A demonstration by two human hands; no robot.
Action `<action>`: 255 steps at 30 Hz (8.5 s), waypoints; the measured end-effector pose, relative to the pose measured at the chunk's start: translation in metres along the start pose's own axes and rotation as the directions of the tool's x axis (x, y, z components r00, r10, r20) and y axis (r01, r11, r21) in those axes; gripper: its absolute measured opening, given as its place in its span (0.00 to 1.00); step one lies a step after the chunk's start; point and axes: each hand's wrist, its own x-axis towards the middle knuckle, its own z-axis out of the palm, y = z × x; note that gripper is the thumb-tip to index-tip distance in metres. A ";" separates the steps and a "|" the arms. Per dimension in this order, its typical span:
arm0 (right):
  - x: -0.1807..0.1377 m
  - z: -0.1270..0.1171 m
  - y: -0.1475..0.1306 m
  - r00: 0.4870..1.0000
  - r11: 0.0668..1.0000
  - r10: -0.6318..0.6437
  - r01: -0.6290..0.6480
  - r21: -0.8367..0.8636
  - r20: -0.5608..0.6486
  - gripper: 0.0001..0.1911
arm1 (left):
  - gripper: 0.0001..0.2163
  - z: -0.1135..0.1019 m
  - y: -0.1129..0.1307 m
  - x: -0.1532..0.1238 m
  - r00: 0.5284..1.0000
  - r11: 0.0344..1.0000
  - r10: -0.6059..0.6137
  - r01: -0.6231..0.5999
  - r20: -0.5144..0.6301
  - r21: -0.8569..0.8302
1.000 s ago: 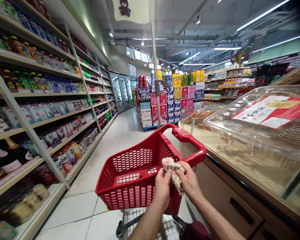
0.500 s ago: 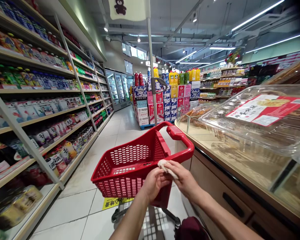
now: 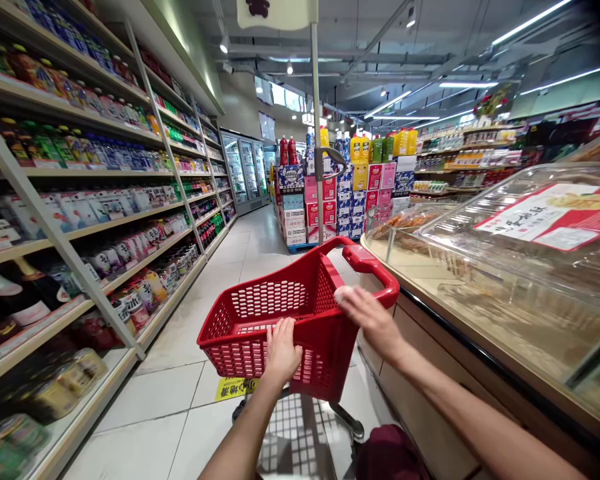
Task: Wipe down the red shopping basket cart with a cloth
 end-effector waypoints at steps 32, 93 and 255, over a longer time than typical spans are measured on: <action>-0.042 -0.040 -0.026 0.987 0.982 0.095 -0.114 -0.148 -0.132 0.26 | 0.34 0.015 0.026 -0.065 0.999 0.990 0.033 -0.030 -0.022 0.137; -0.053 -0.036 -0.013 0.947 0.939 0.233 -0.279 -0.203 -0.221 0.25 | 0.39 0.042 0.049 -0.084 0.968 0.979 0.142 -0.106 -0.209 0.175; -0.046 0.050 -0.125 0.999 0.995 0.023 -0.018 -0.099 0.042 0.23 | 0.32 0.047 -0.039 -0.098 0.907 0.972 0.120 -0.025 -0.403 0.233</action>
